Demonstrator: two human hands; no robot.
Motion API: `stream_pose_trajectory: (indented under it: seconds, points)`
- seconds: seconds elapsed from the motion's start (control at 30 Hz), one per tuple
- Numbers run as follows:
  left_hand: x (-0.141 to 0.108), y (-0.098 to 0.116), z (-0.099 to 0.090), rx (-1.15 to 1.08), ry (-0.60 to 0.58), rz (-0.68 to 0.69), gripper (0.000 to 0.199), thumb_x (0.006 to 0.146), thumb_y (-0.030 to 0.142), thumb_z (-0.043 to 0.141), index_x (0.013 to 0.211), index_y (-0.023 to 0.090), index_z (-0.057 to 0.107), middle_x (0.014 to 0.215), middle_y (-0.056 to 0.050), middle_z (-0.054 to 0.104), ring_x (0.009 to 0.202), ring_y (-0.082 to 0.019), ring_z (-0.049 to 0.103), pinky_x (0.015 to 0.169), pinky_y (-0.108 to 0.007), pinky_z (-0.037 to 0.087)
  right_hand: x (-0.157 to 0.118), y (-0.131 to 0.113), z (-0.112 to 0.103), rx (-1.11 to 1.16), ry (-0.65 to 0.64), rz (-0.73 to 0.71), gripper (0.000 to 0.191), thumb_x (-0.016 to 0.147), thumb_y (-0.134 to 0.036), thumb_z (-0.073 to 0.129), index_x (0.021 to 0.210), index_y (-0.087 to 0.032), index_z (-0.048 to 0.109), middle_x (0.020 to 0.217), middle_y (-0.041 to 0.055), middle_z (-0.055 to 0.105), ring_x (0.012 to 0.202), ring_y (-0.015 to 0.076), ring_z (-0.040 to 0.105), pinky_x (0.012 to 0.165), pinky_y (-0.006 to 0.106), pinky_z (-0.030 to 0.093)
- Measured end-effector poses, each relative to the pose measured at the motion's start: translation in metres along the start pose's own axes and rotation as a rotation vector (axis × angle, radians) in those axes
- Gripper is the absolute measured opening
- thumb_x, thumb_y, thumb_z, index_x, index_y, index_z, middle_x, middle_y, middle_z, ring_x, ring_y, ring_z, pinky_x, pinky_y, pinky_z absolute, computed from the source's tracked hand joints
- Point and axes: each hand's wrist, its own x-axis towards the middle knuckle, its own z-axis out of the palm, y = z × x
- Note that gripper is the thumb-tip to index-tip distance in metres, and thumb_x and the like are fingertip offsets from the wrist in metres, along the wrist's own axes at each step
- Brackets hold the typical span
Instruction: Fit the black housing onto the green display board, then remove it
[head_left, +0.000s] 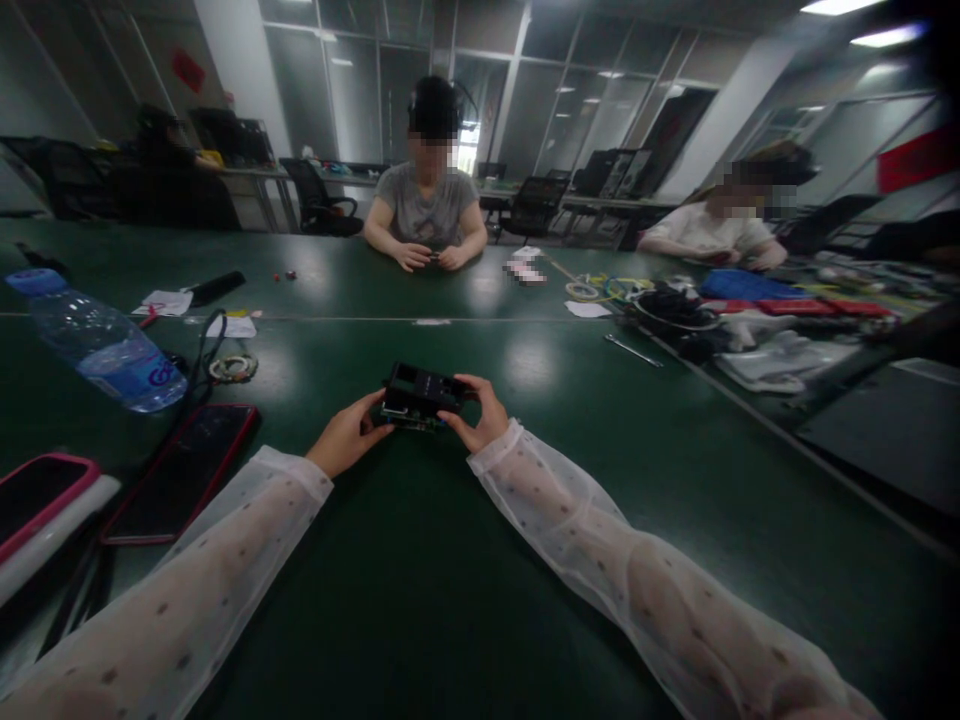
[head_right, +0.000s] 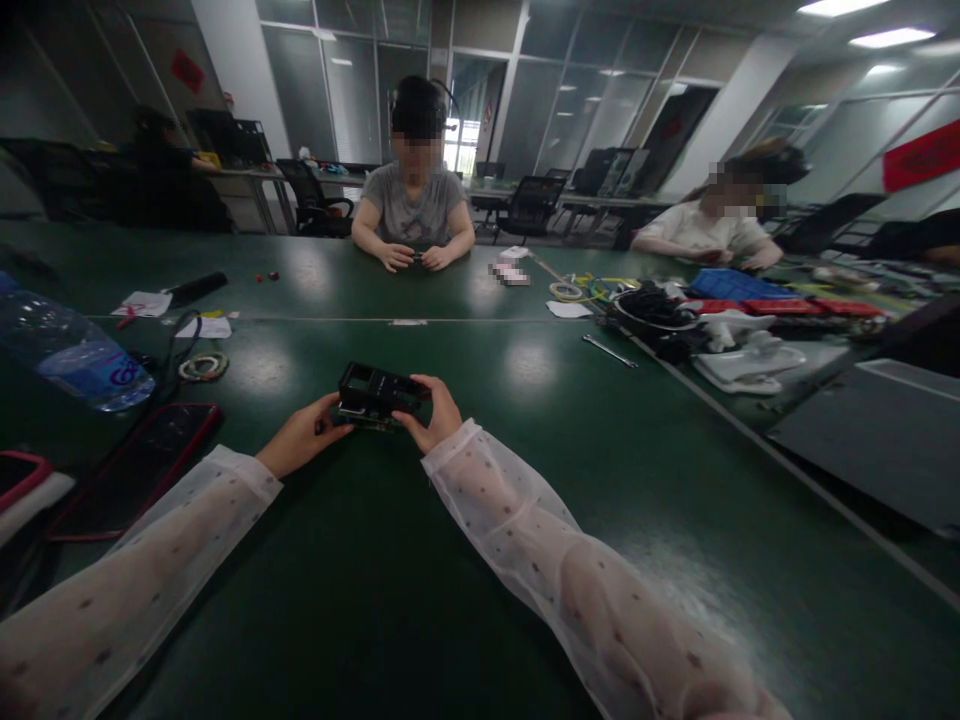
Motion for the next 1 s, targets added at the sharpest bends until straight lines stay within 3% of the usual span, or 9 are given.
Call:
stream_pose_trajectory:
  seconds: [0.3,0.77,1.0]
  points:
    - [-0.0011,0.0036,-0.0014,0.005,-0.001,0.015,0.058,0.084,0.035,0.057,0.135,0.019,0.036,0.064,0.003,0.051,0.059,-0.015,0.052,0.055,-0.027,0.037,-0.0012,-0.0010,-0.0017,0.012,0.048,-0.009,0.053,0.075,-0.037,0.066,0.119,-0.023,0.042,0.113,0.0103,0.054,0.102,0.0247,0.058,0.084,0.042,0.053]
    - [0.0004,0.0018,-0.0004,-0.011,-0.006,-0.009,0.056,0.082,0.036,0.058,0.130,0.014,0.041,0.064,0.001,0.053,0.057,-0.016,0.052,0.053,-0.026,0.037,-0.0013,-0.0026,-0.0015,-0.012,-0.068,-0.021,0.052,0.075,-0.037,0.066,0.118,-0.022,0.042,0.108,0.0101,0.056,0.091,0.0223,0.060,0.082,0.042,0.053]
    - [-0.0010,0.0028,0.0000,-0.011,0.024,-0.011,0.072,0.078,0.041,0.061,0.138,0.016,0.029,0.068,0.002,0.052,0.060,-0.017,0.054,0.056,-0.027,0.040,-0.0003,-0.0004,0.0012,0.006,-0.133,0.065,0.051,0.072,-0.032,0.068,0.116,-0.021,0.043,0.106,0.0092,0.057,0.091,0.0224,0.061,0.083,0.043,0.052]
